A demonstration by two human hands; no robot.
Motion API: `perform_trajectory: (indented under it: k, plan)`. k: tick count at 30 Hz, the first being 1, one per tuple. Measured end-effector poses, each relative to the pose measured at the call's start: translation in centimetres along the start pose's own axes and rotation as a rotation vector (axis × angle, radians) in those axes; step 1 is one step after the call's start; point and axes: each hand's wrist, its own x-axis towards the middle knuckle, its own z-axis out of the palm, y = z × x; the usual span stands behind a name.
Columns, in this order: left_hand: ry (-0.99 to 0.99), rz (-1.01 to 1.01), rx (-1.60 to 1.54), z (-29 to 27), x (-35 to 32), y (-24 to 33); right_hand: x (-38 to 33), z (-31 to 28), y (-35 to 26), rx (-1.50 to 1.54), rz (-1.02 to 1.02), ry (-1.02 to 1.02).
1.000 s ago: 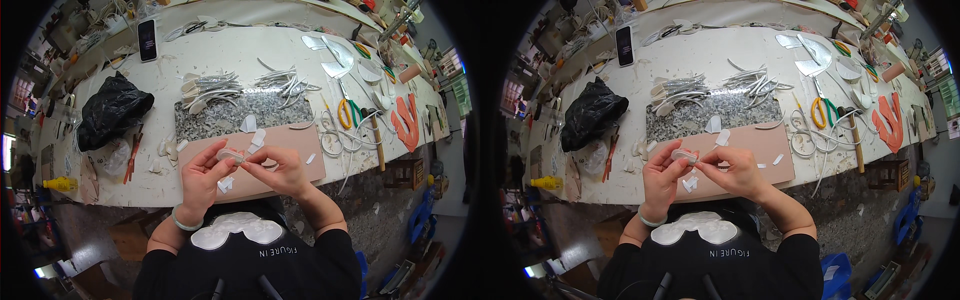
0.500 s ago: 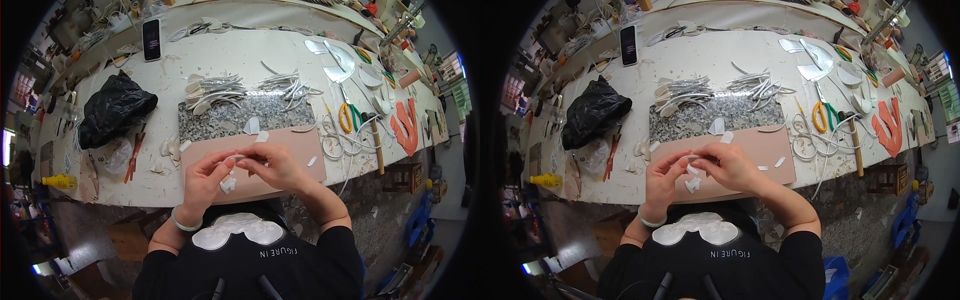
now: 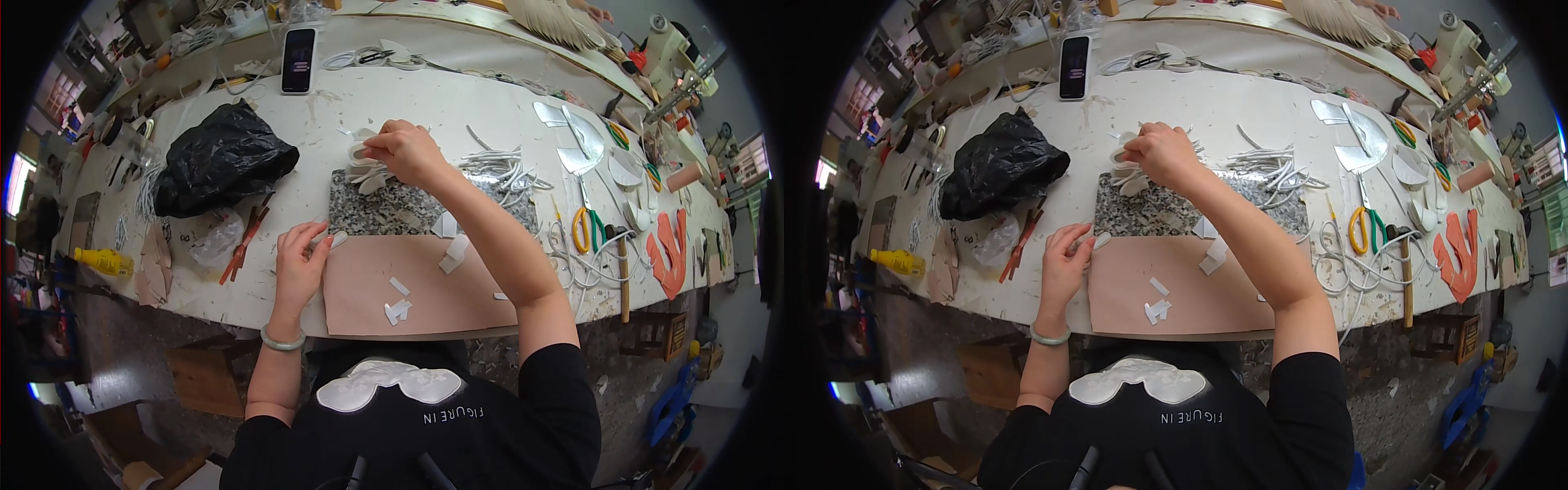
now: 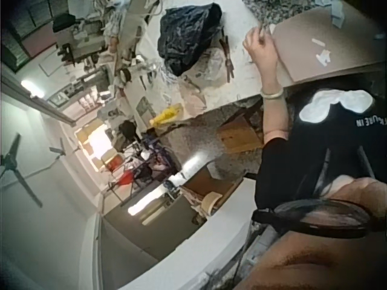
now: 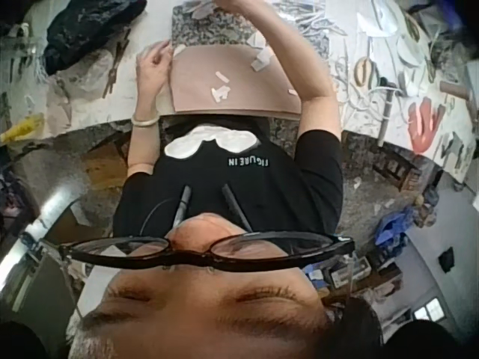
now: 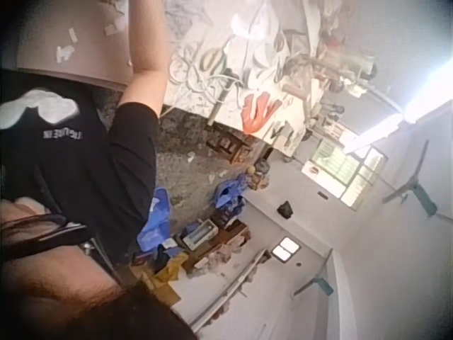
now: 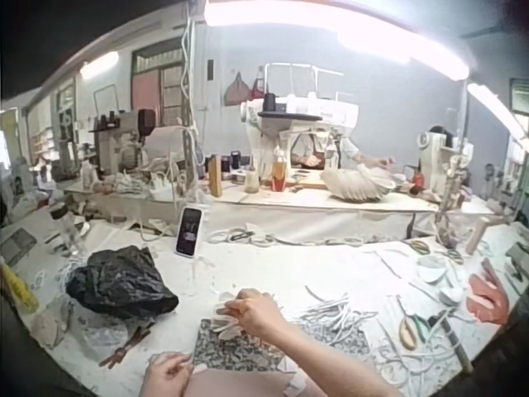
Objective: The person sits at a cluttered workbench and repeatedly picks up small white foam pieces and silver wire-like components. They insert the wire into the foam pieces by hand, creating small assembled units. The person handles the items one at a time, placing the finished units on a pink cutting mat.
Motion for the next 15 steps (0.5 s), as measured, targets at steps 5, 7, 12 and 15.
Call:
perform_trajectory:
  k: [5,7,12,15]
  plan:
    - [-0.027,0.071,0.076,0.3,0.3,-1.1,-1.3,0.3,-0.4,-0.093,0.036,0.138]
    - [-0.071,0.045,0.049,0.2,0.4,-0.8,-2.3,-1.2,-0.6,-0.060,-0.020,0.240]
    - [-0.011,0.108,0.100,0.3,0.3,0.4,-7.6,-6.5,1.3,0.091,0.028,0.258]
    - [-0.073,-0.061,-0.254,1.0,-0.5,2.9,-11.8,-7.0,-1.3,0.420,0.173,0.190]
